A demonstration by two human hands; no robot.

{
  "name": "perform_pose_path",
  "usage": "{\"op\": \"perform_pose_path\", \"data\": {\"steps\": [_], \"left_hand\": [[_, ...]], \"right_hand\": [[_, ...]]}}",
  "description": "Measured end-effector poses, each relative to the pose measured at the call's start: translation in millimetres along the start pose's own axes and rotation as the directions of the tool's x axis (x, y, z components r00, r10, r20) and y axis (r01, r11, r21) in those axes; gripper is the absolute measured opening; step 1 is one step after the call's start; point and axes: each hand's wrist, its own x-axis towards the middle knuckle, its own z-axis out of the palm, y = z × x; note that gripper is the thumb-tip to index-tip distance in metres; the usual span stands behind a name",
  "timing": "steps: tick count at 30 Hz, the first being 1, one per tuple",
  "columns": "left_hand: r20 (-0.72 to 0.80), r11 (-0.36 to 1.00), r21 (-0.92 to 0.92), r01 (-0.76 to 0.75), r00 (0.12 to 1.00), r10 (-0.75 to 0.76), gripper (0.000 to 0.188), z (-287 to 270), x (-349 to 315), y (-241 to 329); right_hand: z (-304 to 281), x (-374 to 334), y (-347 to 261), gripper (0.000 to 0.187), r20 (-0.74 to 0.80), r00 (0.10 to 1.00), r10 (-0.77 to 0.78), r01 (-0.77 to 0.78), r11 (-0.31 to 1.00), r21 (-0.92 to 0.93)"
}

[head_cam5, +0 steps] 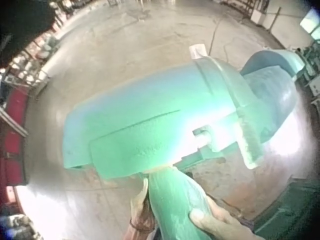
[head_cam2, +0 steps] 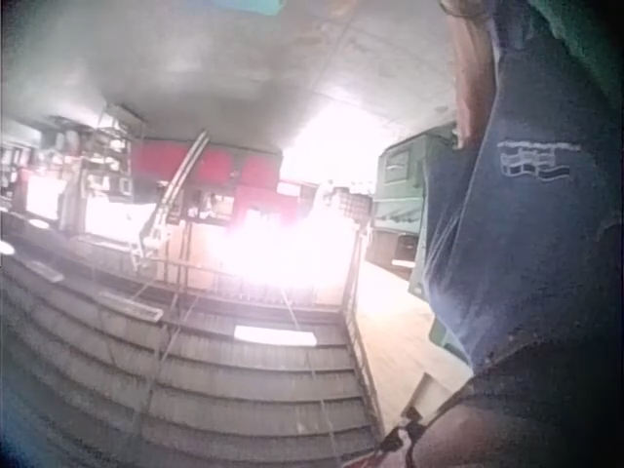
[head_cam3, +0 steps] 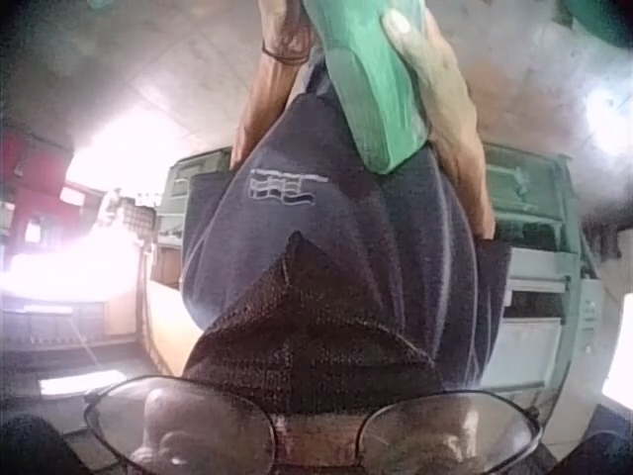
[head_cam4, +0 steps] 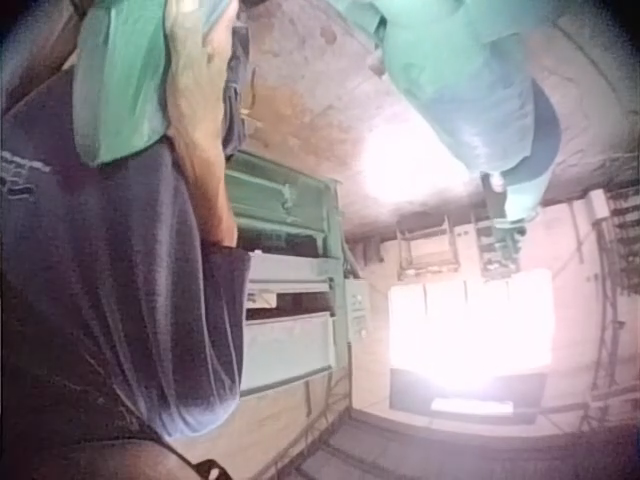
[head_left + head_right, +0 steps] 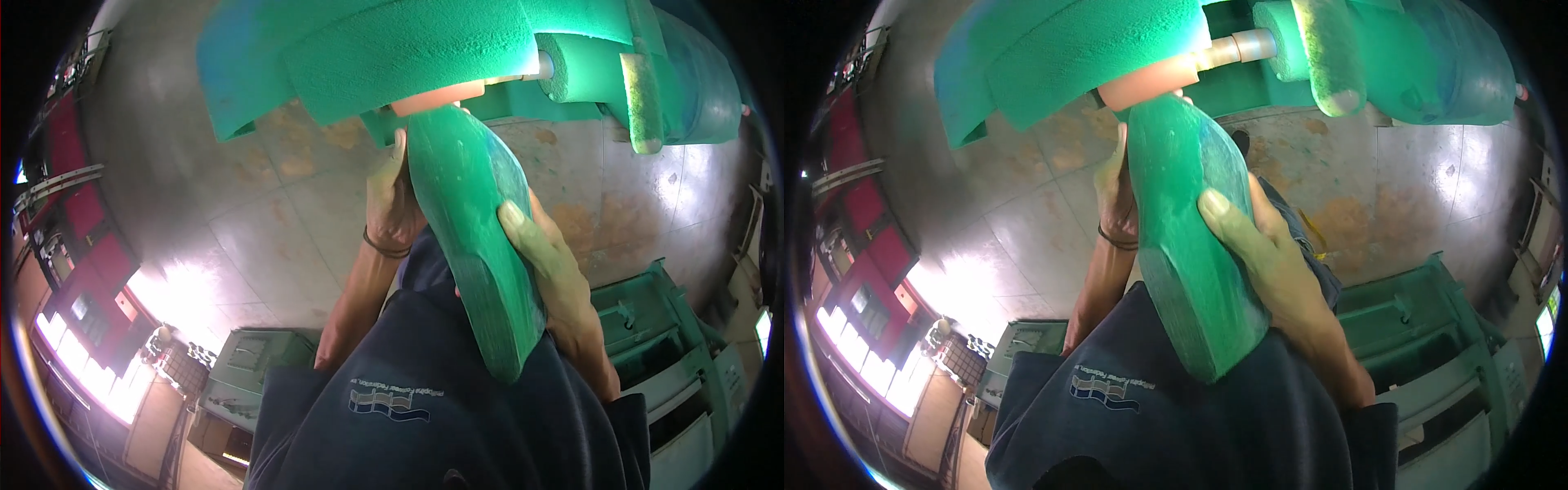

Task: Sanding and smoothing a green shoe last using a rotating industrial machine.

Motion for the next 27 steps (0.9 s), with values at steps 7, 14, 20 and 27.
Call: {"op": "perform_pose_path", "data": {"steps": [7,14,20,27], "left_hand": [[0.131,0.968,-0.249,0.028,0.991,0.005,0.043,-54.4,13.5,10.0],[0.039,0.997,-0.076,0.017,0.999,-0.014,0.038,-40.5,11.4,13.7],[0.037,0.998,0.006,0.065,0.997,-0.066,0.04,-32.2,10.2,13.5],[0.084,0.995,0.027,0.094,0.992,-0.096,0.042,-28.6,9.9,17.5]], "right_hand": [[1.6,40.8,-8.8,0.053,0.13,0.99,0.058,-0.058,0.998,-0.002],[-4.3,33.1,2.8,0.055,0.098,0.995,0.029,-0.038,0.996,0.085],[-5.7,21.8,4.8,0.056,0.06,0.998,0.007,-0.014,0.994,0.109],[-8.7,22.2,9.3,0.06,0.084,0.996,0.0,-0.01,0.994,0.112]]}}
